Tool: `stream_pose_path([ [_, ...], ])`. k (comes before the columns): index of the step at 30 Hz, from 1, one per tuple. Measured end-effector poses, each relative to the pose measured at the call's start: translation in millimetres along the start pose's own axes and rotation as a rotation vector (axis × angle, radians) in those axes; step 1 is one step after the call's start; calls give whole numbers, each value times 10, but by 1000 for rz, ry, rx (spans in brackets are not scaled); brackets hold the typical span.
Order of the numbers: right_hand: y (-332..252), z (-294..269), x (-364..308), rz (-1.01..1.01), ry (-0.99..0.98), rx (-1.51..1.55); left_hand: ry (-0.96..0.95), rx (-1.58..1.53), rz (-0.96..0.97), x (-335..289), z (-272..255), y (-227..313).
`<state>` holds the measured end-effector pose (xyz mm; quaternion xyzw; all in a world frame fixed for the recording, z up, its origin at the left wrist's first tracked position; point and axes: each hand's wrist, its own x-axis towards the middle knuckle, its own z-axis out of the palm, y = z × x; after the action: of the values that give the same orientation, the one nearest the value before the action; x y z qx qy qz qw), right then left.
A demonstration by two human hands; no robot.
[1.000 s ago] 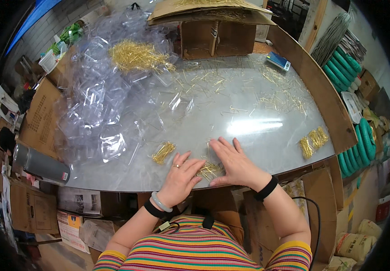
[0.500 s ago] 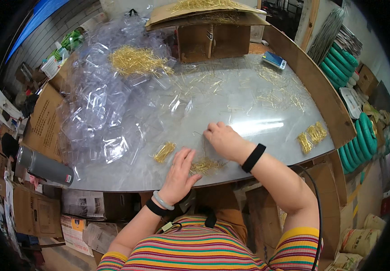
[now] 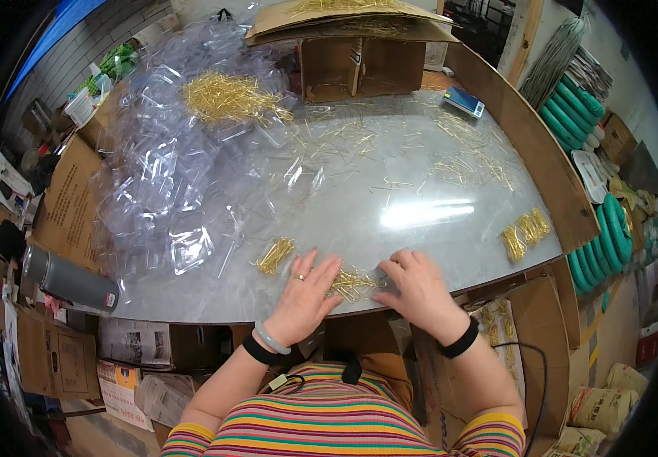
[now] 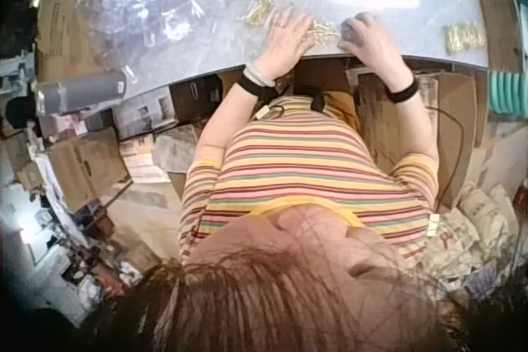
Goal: Sorting small gold-colored metal pins into clear plastic trays at a workstation.
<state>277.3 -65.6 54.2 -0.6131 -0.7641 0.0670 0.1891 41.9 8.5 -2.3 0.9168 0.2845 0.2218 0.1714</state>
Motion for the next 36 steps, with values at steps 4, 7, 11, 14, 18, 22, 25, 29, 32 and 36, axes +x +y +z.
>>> stream_pose_path([
  [4,-142,427,-32,37,247,2,21,4,-3,5,28,23],
  [7,-281,495,12,84,281,158,47,-12,-59,3,43,38],
  [11,-310,388,-28,202,286,521,81,-11,-101,-18,57,49],
  [14,-339,489,-84,157,397,425,155,14,-59,7,71,77],
  [18,-309,408,-48,124,294,324,98,13,-26,26,54,37],
  [22,-94,405,16,39,231,319,17,85,25,87,-14,89],
  [25,-130,505,78,29,292,404,-2,67,-7,72,-3,86],
  [29,-286,561,47,166,319,640,60,9,-63,-1,55,52],
  [32,-347,671,20,56,267,443,70,6,-55,25,61,89],
  [36,-274,611,119,-108,160,480,117,-163,-46,-2,81,-9],
])
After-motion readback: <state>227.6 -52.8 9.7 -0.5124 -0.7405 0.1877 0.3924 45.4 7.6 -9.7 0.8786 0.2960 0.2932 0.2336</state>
